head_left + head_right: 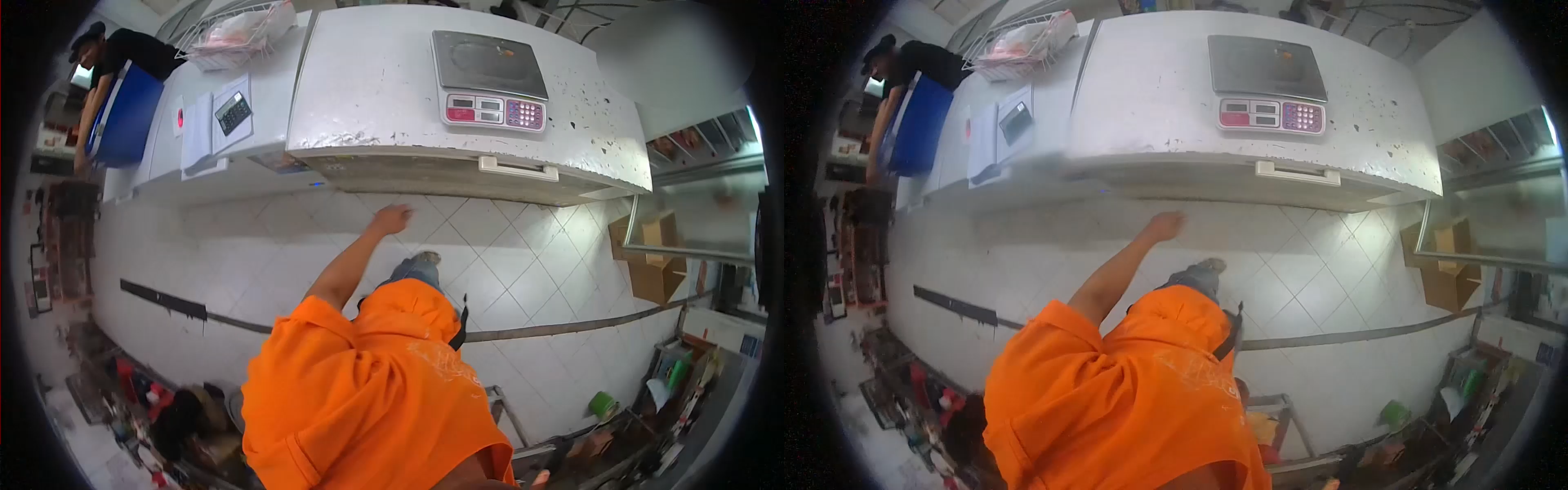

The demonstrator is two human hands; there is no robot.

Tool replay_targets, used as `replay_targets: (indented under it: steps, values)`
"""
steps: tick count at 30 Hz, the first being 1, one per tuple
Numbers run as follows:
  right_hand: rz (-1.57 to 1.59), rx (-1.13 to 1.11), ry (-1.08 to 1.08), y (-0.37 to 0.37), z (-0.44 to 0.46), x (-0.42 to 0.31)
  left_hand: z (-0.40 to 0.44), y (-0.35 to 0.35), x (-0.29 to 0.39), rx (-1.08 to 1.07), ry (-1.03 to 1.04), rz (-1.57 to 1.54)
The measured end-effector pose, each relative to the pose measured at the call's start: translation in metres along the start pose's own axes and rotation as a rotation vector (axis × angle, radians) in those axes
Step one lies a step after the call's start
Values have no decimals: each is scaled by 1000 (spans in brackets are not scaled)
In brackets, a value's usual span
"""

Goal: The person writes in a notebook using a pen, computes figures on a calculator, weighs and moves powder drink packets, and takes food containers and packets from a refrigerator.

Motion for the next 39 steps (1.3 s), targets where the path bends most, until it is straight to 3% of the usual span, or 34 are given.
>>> replay_targets:
  steps: [2,3,5,8,10,11,12,13,14,15,16,17,18,19,20,22,25,28,30,31,32,34,35,37,39]
  values:
    - [-114,57,30,-35,2,-55,52,-59,135,-17,53,-125]
    - [-141,72,28,-51,11,-86,90,-37,168,106,199,-159]
    - [-173,85,9,-87,43,-147,128,-58,261,58,172,-171]
    - [-208,110,-43,-144,101,-245,170,-51,336,46,134,-205]
    - [-211,139,-116,-180,151,-313,174,-9,343,305,333,-78]
    - [-200,166,-168,-199,171,-351,170,8,348,87,96,-236]
    - [-201,200,-240,-225,197,-389,164,45,349,200,115,-81]
    - [-67,102,-434,-277,255,-426,153,77,351,136,75,100]
    - [-452,232,-580,-300,282,-498,145,133,332,-20,-63,61]
    - [-492,326,-907,-319,310,-566,121,154,349,-130,-261,-31]
    - [-521,326,-1061,-304,263,-656,99,194,354,-115,-59,346]
    - [-339,313,-1208,-311,270,-725,82,251,342,-320,-108,207]
    - [-127,268,-1031,-308,244,-792,54,259,372,-169,195,350]
    - [-217,265,-1077,-311,227,-859,42,266,401,-572,7,450]
    - [-144,233,-1157,-311,213,-917,34,269,430,-734,-114,417]
    - [5,252,-1216,-297,160,-1014,30,276,476,-766,-210,320]
    - [135,211,-1390,-330,169,-1136,75,278,542,-687,-293,228]
    - [183,271,-1595,-334,154,-1212,175,258,603,-466,-477,218]
    - [490,76,-1473,-334,177,-1240,254,282,589,-312,-469,77]
    - [622,-33,-1414,-336,182,-1266,286,271,603,-140,-203,41]
    - [511,-167,-1427,-333,181,-1276,309,230,650,-101,-405,-158]
    - [628,-503,-1353,-332,207,-1287,342,180,721,121,-477,-368]
    - [689,-665,-1302,-335,219,-1289,344,163,749,117,-480,-378]
    - [710,-293,-1339,-311,193,-1271,363,146,799,119,-461,-402]
    - [685,-248,-1466,-304,205,-1263,367,170,820,127,-472,-402]
Point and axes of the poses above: each hand's wrist, its own z-axis towards the middle knuckle, its own y-axis out of the palm, x = y × z, the point moved 2 cm from there along z, towards the middle knuckle, and after that the axes turned 12 degrees about z, right-handed, at the moved point
